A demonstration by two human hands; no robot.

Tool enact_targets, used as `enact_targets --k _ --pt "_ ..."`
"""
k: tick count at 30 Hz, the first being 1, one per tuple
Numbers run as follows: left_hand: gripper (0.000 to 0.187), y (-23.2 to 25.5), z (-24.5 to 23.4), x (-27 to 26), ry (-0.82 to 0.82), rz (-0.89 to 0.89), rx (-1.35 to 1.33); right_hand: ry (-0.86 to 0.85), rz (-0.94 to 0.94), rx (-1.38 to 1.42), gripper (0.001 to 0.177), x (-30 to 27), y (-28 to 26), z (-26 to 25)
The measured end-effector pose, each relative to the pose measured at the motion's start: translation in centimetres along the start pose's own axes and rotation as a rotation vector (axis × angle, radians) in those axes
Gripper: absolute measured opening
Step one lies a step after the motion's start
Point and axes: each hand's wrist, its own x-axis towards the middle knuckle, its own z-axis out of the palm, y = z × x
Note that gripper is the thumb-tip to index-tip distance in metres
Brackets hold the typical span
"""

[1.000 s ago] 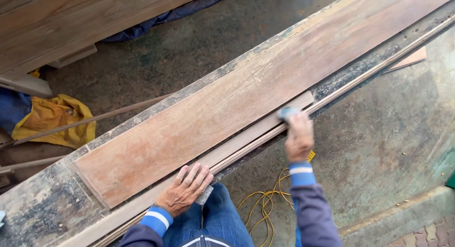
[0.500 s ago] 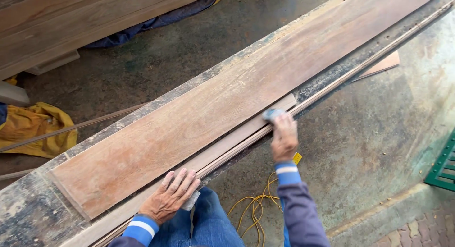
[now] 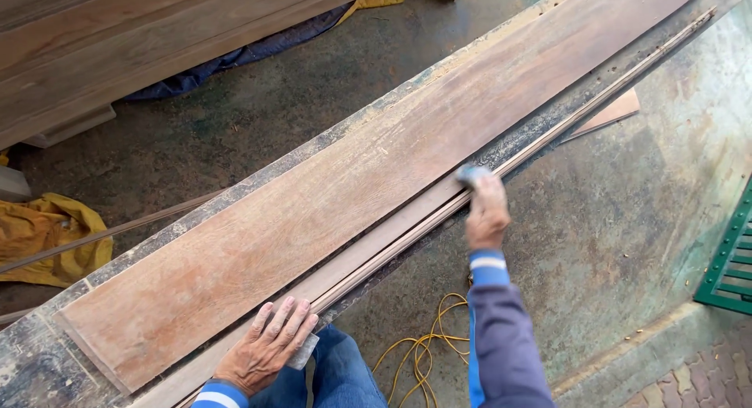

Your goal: Manually sanding the edges and surface of a wooden board using a sanding block.

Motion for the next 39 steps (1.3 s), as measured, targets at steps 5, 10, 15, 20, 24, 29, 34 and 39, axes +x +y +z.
enact_targets --k 5,10,15,20,24,29,34,39 --pt "0.064 -0.2 0.0 0.1 -0.006 -0.005 -0.042 0.085 0.162 -0.088 0.029 -2.7 -4.3 2.4" --pt "0.063 -0.1 0.0 -0.1 -0.007 -0.017 -0.037 0.029 -0.042 0.076 0.024 -6.4 -6.7 2.8" --pt "0.062 0.2 0.2 -0.3 -0.008 -0.016 -0.048 0.051 0.031 -0.126 0.024 -2.6 1.6 1.6" --pt "0.062 -0.1 0.0 0.0 -0.001 -0.035 -0.05 0.029 -0.012 -0.097 0.031 -5.8 -3.3 2.9" --pt "0.062 -0.3 -0.1 -0.1 -0.024 -0.024 -0.062 -0.027 -0.067 -0.061 0.03 -3.3 0.1 0.8" --pt "0.061 -0.1 0.2 0.2 0.02 -0.009 -0.021 0.094 0.105 -0.22 0.032 -3.5 -0.6 2.1" --pt "0.061 -0.2 -0.3 -0.1 0.011 -0.019 -0.035 -0.008 0.013 -0.125 0.024 -2.5 0.5 0.7" --pt "0.061 -0.4 0.0 0.3 0.038 -0.016 -0.032 0.078 0.08 -0.271 0.027 -2.5 0.1 0.8"
